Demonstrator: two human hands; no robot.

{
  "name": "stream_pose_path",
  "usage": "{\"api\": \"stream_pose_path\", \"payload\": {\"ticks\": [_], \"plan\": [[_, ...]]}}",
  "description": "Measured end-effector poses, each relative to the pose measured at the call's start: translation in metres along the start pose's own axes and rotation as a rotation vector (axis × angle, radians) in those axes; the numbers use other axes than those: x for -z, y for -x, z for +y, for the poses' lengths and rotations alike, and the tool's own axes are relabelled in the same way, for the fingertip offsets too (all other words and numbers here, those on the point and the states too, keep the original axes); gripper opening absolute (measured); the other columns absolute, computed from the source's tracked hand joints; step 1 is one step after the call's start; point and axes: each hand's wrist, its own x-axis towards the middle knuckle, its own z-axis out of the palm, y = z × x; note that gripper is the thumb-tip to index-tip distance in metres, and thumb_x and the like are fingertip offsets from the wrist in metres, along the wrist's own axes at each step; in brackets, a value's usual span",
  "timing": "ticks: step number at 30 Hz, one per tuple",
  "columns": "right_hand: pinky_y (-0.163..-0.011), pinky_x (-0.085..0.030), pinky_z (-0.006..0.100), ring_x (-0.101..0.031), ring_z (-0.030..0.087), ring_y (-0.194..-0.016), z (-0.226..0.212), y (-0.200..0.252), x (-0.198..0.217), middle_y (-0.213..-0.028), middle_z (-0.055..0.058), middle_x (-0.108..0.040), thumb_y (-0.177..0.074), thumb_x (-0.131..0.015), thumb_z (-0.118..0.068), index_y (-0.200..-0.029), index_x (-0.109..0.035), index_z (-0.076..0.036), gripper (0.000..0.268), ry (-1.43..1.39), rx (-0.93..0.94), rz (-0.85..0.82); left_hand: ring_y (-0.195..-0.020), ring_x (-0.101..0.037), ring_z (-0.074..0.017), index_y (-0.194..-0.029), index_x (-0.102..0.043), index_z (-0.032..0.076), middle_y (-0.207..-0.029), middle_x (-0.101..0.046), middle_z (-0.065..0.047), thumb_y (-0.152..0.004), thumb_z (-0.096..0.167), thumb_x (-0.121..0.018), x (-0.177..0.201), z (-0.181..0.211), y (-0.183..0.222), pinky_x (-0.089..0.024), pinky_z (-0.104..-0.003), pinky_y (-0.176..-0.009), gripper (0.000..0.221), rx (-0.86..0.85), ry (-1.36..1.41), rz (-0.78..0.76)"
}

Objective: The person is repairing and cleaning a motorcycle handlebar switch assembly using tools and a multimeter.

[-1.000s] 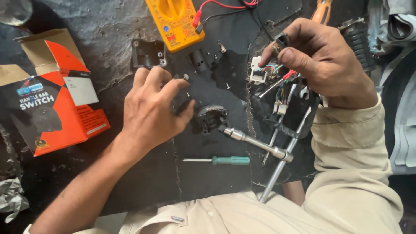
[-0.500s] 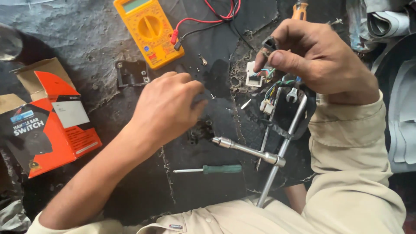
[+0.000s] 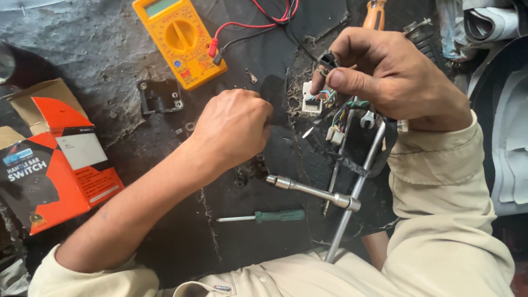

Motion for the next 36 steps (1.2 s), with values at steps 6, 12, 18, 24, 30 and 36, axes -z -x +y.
{"api": "stream_pose_path", "payload": {"ticks": [6, 12, 18, 24, 30, 36], "plan": [[-0.086, -0.056, 0.024, -0.069, 0.01, -0.101, 0.0, -0.002, -0.003, -0.108, 0.007, -0.074, -0.105, -0.065, -0.021, -0.114, -0.06, 0.0, 0.022, 0.063, 0.018, -0.013, -0.082, -0.069, -0.0413, -0.08, -0.074, 0.002, -0.081, -0.07, -0.018, -0.074, 0.016, -0.074, 0.007, -0.003, 0.002, -0.054, -0.052, -0.072, 0.016, -0.019, -0.037, 0.073], [-0.08, -0.06, 0.024, -0.072, 0.01, -0.095, -0.004, -0.006, -0.013, -0.105, 0.007, -0.076, -0.101, -0.067, -0.016, -0.111, -0.063, 0.0, 0.02, 0.103, -0.074, 0.052, -0.075, -0.07, -0.0355, -0.087, -0.076, 0.003, -0.082, -0.072, -0.015, -0.082, 0.014, -0.076, 0.031, 0.0, 0.006, -0.055, -0.047, -0.071, 0.012, -0.026, 0.101, 0.141], [-0.081, -0.063, 0.026, -0.076, 0.013, -0.094, -0.009, -0.005, -0.032, -0.101, 0.008, -0.077, -0.101, -0.069, -0.015, -0.114, -0.061, 0.003, 0.024, 0.378, 0.099, 0.056, -0.081, -0.078, -0.0106, -0.113, -0.071, 0.0, -0.094, -0.078, -0.008, -0.098, 0.01, -0.073, 0.057, 0.014, 0.033, -0.062, -0.024, -0.073, 0.018, 0.035, 0.553, 0.346], [-0.072, -0.061, 0.026, -0.079, 0.016, -0.087, -0.012, -0.003, -0.039, -0.095, 0.008, -0.078, -0.1, -0.074, -0.022, -0.113, -0.06, 0.002, 0.03, 0.617, 0.263, 0.017, -0.092, -0.075, -0.0118, -0.128, -0.064, -0.001, -0.106, -0.076, -0.01, -0.096, 0.009, -0.075, 0.027, 0.022, 0.06, -0.063, -0.025, -0.082, 0.036, -0.034, 0.713, 0.426], [-0.066, -0.054, 0.037, -0.071, 0.029, -0.074, -0.014, -0.007, -0.05, -0.083, 0.012, -0.071, -0.087, -0.082, -0.033, -0.102, -0.069, -0.003, 0.036, 0.771, 0.411, -0.032, -0.097, -0.078, -0.0131, -0.132, -0.067, 0.003, -0.105, -0.078, -0.009, -0.099, 0.006, -0.075, 0.0, 0.028, 0.056, -0.064, -0.026, -0.085, 0.034, -0.046, 0.837, 0.349], [-0.065, -0.056, 0.033, -0.073, 0.022, -0.074, -0.013, -0.01, -0.051, -0.083, 0.005, -0.074, -0.085, -0.085, -0.033, -0.098, -0.071, -0.007, 0.032, 0.647, 0.369, -0.179, -0.097, -0.075, -0.0196, -0.114, -0.067, 0.001, -0.113, -0.071, -0.014, -0.089, 0.001, -0.075, -0.002, 0.026, 0.05, -0.064, -0.028, -0.084, 0.026, -0.145, 0.823, 0.393]]}}
